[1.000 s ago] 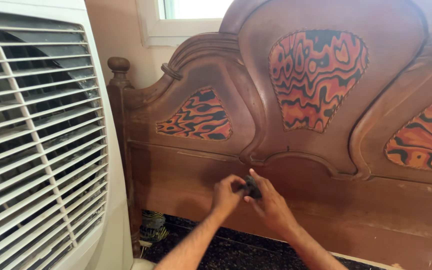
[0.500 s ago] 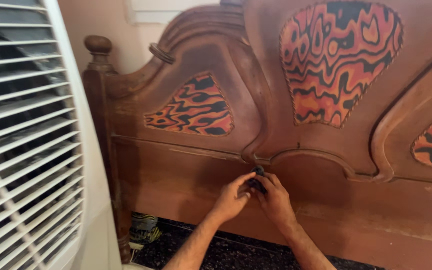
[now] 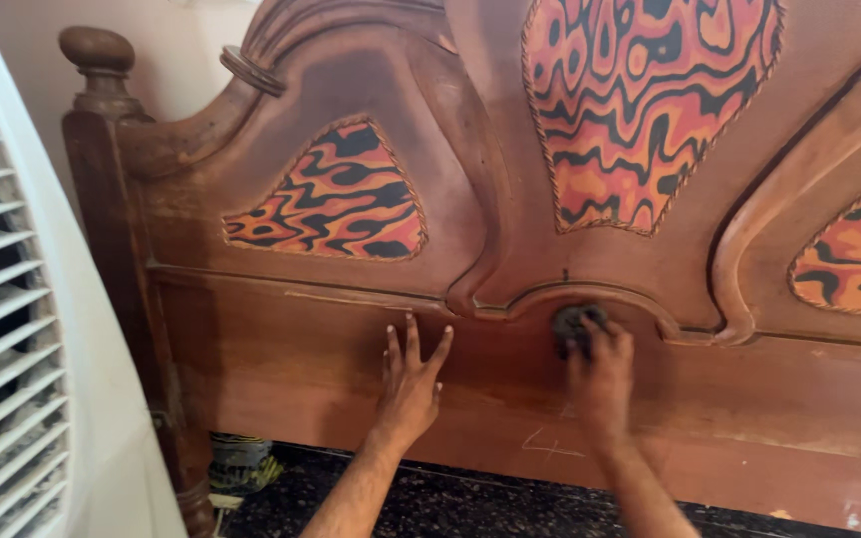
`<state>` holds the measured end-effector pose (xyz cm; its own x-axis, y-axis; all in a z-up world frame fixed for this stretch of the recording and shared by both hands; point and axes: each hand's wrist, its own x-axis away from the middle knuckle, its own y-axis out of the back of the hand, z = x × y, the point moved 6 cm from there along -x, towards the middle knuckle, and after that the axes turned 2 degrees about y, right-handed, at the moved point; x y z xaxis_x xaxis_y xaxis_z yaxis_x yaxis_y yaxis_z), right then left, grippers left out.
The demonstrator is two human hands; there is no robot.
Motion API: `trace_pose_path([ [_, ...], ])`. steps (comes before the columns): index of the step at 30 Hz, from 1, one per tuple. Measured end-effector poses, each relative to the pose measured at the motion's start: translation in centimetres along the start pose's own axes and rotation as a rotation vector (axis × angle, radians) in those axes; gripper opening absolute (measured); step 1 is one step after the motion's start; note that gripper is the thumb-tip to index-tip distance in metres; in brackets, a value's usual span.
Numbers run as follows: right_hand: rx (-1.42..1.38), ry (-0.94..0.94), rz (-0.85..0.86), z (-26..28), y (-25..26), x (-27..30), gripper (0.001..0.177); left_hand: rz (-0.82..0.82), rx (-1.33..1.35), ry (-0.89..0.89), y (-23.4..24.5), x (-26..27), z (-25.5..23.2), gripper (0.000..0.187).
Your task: The person wipes a wooden headboard with a dark cloth, moving in circular and back-and-forth motions across the surface and into carved details. The person uses one hand to stabilize the headboard while the other hand rubs the surface.
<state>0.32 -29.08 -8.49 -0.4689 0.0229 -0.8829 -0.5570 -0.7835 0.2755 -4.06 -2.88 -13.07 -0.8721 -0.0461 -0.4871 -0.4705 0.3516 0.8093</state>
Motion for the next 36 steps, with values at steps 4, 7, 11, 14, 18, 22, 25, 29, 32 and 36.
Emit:
trace_pose_path([
  [4,0.02,0.24,0.163,3.0,-3.6,2.1,0.042,-0.005,0.084,0.013,-0.6,-0.3,-1.4,0.088],
  [7,0.103,0.312,0.288,2.9,-4.9,2.5,0.045,-0.021,0.115,-0.005,-0.5,-0.3,-1.7,0.085],
  [11,0.249,0.318,0.245,0.1,-2.0,0.9,0.046,0.024,0.082,-0.025,-1.1,0.3,-1.6,0.081],
  [14,0.17,0.095,0.119,-1.7,0.3,0.0,0.047,0.053,0.06,-0.034,-1.1,0.5,-1.2,0.08],
  [18,0.196,0.23,0.069,0.6,-1.8,1.2,0.044,0.06,0.114,-0.037,-0.9,0.6,-1.4,0.082],
  [22,0.228,0.361,0.248,2.2,-4.5,2.9,0.047,0.102,0.071,0.001,-0.9,0.5,-1.9,0.082],
  [25,0.394,0.415,0.275,1.6,-4.0,2.6,0.054,0.139,0.037,0.009,-0.9,0.4,-1.8,0.08],
  [29,0.412,0.462,0.099,0.0,-0.4,0.5,0.045,0.078,0.024,-0.05,-0.4,0.6,-1.7,0.077],
  [32,0.216,0.164,0.076,-1.9,1.0,-0.1,0.043,0.083,0.055,-0.037,-0.4,0.5,-1.6,0.074],
  [36,0.238,0.222,0.094,0.1,-0.3,0.5,0.042,0.098,0.13,0.01,-0.8,0.4,-1.8,0.073],
])
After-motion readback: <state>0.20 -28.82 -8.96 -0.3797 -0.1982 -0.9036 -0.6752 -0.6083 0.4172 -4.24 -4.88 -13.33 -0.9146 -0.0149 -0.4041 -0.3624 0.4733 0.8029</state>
